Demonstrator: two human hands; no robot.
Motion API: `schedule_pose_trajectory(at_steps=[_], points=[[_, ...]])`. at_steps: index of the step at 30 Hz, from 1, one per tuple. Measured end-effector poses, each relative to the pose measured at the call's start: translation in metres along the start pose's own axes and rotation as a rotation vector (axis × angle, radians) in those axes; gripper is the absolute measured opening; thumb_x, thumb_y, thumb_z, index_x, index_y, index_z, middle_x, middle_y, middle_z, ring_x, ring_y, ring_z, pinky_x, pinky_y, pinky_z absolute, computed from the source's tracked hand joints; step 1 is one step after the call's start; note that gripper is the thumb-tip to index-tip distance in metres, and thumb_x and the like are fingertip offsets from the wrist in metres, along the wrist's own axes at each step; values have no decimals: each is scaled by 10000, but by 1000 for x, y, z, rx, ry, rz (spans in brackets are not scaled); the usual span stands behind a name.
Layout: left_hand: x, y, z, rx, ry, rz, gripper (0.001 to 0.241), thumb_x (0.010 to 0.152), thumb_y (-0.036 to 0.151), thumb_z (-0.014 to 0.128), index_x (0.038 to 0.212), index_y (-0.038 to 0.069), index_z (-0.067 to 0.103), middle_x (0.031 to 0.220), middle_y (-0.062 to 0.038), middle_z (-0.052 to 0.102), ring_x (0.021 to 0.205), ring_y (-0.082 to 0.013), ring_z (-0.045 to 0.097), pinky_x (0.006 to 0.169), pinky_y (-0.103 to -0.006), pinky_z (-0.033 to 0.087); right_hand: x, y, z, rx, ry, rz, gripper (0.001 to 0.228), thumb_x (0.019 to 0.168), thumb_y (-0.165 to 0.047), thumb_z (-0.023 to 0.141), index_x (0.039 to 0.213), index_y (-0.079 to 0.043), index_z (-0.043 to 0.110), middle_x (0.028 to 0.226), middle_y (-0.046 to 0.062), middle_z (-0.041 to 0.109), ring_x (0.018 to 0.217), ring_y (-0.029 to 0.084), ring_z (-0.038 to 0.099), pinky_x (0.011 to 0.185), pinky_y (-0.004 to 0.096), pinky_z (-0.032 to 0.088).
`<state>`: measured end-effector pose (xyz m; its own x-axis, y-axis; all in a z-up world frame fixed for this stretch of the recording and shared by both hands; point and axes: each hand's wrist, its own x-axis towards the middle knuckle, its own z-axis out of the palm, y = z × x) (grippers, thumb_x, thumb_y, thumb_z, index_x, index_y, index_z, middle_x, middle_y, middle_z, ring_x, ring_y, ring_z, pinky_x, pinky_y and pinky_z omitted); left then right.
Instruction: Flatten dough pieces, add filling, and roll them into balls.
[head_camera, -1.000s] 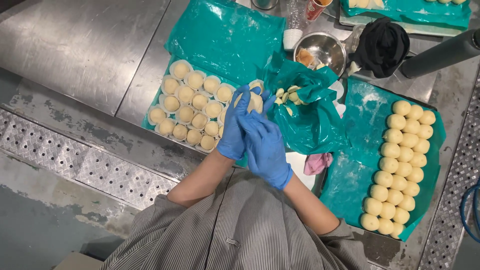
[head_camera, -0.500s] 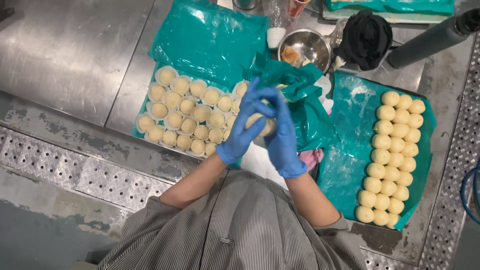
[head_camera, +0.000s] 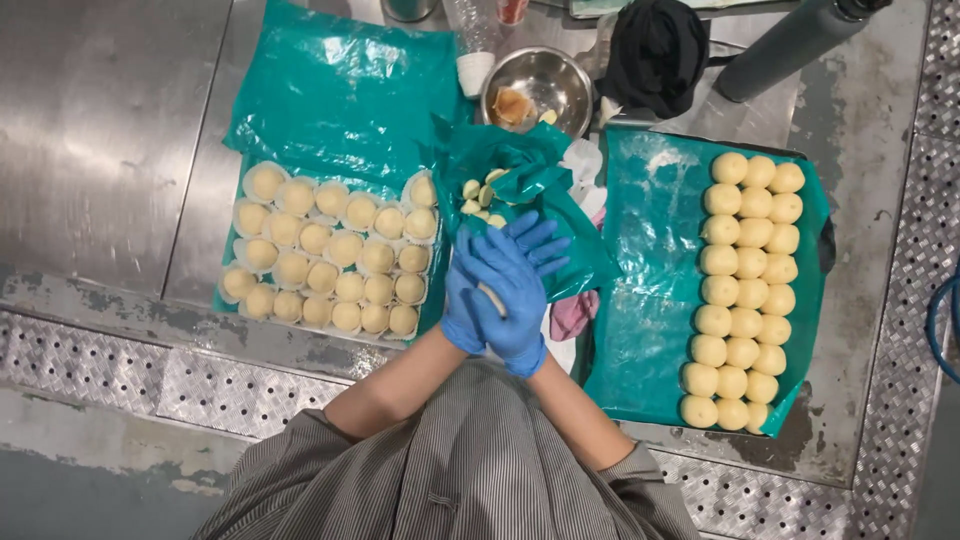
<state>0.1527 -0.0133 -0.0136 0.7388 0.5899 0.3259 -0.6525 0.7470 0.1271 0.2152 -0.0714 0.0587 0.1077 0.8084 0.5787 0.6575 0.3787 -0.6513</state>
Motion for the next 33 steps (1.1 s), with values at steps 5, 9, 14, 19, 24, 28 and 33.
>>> schedule_pose_trajectory(at_steps=[5, 9, 14, 19, 24, 28, 33], points=[[47, -56, 2, 627, 382, -72, 692, 1108, 522, 256, 1626, 64, 280, 1672, -176, 323, 1553, -325, 314, 1290, -469, 226, -83, 98, -22, 597, 361, 449, 306, 1046, -241, 624, 1210, -3, 724, 1350, 162, 689, 1323, 334, 607, 1191, 463, 418], [138, -49, -21, 1724, 117, 68, 429, 1051, 180, 513, 1455, 51, 444, 1404, -186, 530, 1352, -336, 497, 1156, -411, 390, -91, 133, -84, 1626, 965, 801, 474, 1069, -430, 485, 1267, -20, 617, 1337, 189, 650, 1283, 386, 591, 1170, 514, 401], [235, -53, -219, 2672, -319, -88, 182, 841, 36, 597, 971, 86, 715, 961, -155, 692, 922, -337, 663, 788, -463, 507, -111, 154, -128, 1738, 1046, 710, 613, 1044, -366, 494, 1520, 15, 428, 1554, 225, 464, 1436, 367, 433, 1218, 488, 340], [237, -76, -343, 3127, -496, -162, 111, 775, 49, 617, 789, 86, 720, 767, -108, 681, 779, -299, 674, 649, -434, 488, -162, 170, -129, 1696, 1135, 727, 595, 1055, -297, 477, 1562, -3, 372, 1611, 206, 437, 1423, 351, 437, 1208, 474, 354], [225, -64, -183, 2614, -158, 32, 116, 787, 150, 681, 828, 51, 636, 803, -156, 661, 804, -347, 655, 697, -466, 494, -191, 172, -120, 1657, 1211, 760, 561, 1093, -305, 478, 1560, -18, 357, 1594, 176, 501, 1300, 330, 518, 1142, 465, 405], [162, -28, -78, 1899, 426, -36, 194, 834, 175, 707, 904, 44, 582, 751, -153, 639, 704, -324, 662, 643, -437, 523, -119, 124, -131, 1656, 924, 660, 597, 1100, -279, 508, 1618, -28, 349, 1428, 176, 559, 1202, 302, 557, 1107, 429, 445], [55, 5, -36, 1835, 646, 14, 263, 816, 148, 744, 827, 37, 506, 659, -94, 500, 581, -175, 491, 562, -362, 443, -36, 61, -103, 837, 415, 599, 770, 914, -179, 693, 1600, -68, 361, 1375, 99, 547, 1237, 233, 560, 1109, 382, 458]])
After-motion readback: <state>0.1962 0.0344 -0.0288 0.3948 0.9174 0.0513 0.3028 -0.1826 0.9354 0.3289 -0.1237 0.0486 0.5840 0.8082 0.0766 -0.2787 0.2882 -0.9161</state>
